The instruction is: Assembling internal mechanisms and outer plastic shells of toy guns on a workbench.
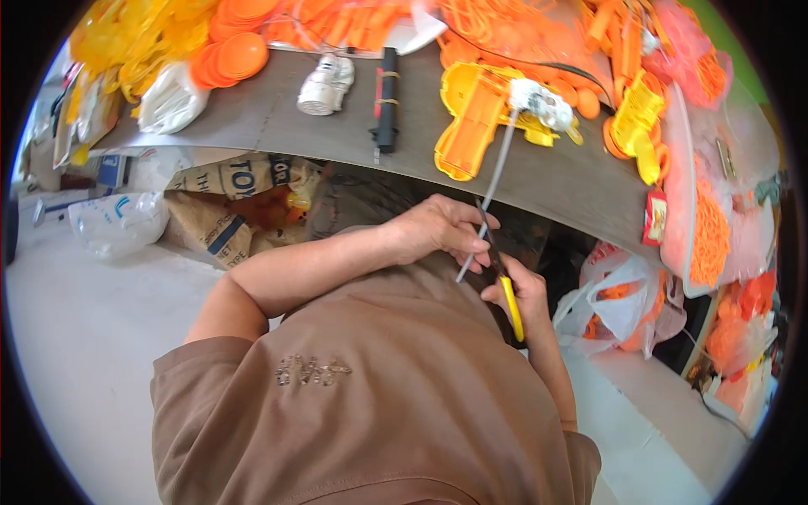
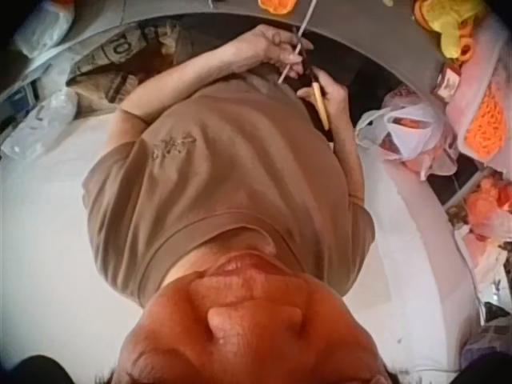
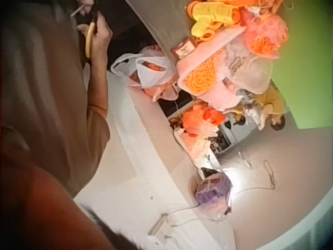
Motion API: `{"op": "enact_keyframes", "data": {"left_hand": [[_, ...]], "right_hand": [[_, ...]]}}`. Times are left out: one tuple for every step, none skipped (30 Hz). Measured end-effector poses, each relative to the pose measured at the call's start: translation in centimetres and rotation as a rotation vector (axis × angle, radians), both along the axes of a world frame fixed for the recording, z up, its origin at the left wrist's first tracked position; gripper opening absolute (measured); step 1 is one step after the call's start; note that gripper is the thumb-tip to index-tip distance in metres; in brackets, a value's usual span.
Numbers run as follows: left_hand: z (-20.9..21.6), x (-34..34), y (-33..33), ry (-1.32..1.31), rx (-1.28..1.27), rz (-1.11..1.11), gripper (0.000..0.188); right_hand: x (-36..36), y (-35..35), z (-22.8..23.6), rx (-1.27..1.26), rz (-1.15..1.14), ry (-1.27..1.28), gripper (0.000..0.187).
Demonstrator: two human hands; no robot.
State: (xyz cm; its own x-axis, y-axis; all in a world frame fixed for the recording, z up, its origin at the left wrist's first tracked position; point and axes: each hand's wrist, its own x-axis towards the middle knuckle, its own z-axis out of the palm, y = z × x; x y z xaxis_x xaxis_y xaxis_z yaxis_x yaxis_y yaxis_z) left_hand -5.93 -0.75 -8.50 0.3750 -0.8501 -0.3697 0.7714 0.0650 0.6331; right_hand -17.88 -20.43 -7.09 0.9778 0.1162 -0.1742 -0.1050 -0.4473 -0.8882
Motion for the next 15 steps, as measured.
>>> {"op": "enact_keyframes", "data": {"left_hand": [[0.2, 0.0, 0.2, -0.020, 0.017, -0.012, 0.050], [0.4, 0.0, 0.4, -0.042, 0.036, -0.025, 0.053], [0.6, -0.3, 0.7, -0.059, 0.063, -0.010, 0.052], [1.2, -0.5, 1.4, -0.066, 0.077, 0.014, 0.052], [2.4, -0.6, 2.0, -0.147, 0.117, 0.029, 0.047], [3.5, -0.8, 2.7, -0.228, 0.158, 0.045, 0.042], [4.3, -1.3, 3.7, -0.289, 0.156, 0.097, 0.035], [5.6, -1.6, 4.9, -0.351, 0.174, 0.137, 0.027], [6.4, -1.8, 6.4, -0.540, 0.197, 0.272, 0.022], [7.1, -1.9, 8.0, -0.729, 0.220, 0.405, 0.017], [8.0, -1.1, 9.7, -0.835, 0.344, 0.583, 0.013], [8.4, 0.3, 11.5, -0.937, 0.465, 0.760, 0.008], [8.3, 2.1, 13.5, -1.194, 0.790, 0.920, 0.008], [7.7, 4.4, 16.4, -1.382, 0.971, 1.033, 0.010], [7.2, 6.3, 19.8, -1.547, 1.131, 1.075, 0.011]], "right_hand": [[0.2, -0.4, 0.5, -0.025, 0.030, -0.002, 0.061], [0.2, -1.0, 0.9, -0.049, 0.058, -0.006, 0.062], [0.3, -1.9, 1.2, -0.082, 0.072, -0.049, 0.067], [0.6, -2.7, 1.5, -0.113, 0.086, -0.092, 0.072], [1.0, -3.5, 2.5, -0.132, 0.045, -0.076, 0.073], [1.4, -4.3, 3.6, -0.151, 0.006, -0.060, 0.073], [1.6, -5.7, 4.1, -0.175, -0.041, -0.020, 0.068], [1.8, -7.0, 4.5, -0.201, -0.099, 0.022, 0.064], [2.3, -7.3, 5.1, -0.253, -0.153, 0.003, 0.056], [3.0, -7.6, 5.7, -0.304, -0.208, -0.015, 0.050], [3.5, -8.5, 6.0, -0.354, -0.231, 0.029, 0.049], [4.0, -8.9, 6.0, -0.349, -0.230, 0.026, 0.049], [4.8, -9.2, 6.1, -0.499, -0.176, -0.133, 0.048], [5.7, -9.2, 6.3, -0.641, -0.106, -0.297, 0.048], [6.6, -9.1, 7.0, -0.656, -0.108, -0.214, 0.047]]}}
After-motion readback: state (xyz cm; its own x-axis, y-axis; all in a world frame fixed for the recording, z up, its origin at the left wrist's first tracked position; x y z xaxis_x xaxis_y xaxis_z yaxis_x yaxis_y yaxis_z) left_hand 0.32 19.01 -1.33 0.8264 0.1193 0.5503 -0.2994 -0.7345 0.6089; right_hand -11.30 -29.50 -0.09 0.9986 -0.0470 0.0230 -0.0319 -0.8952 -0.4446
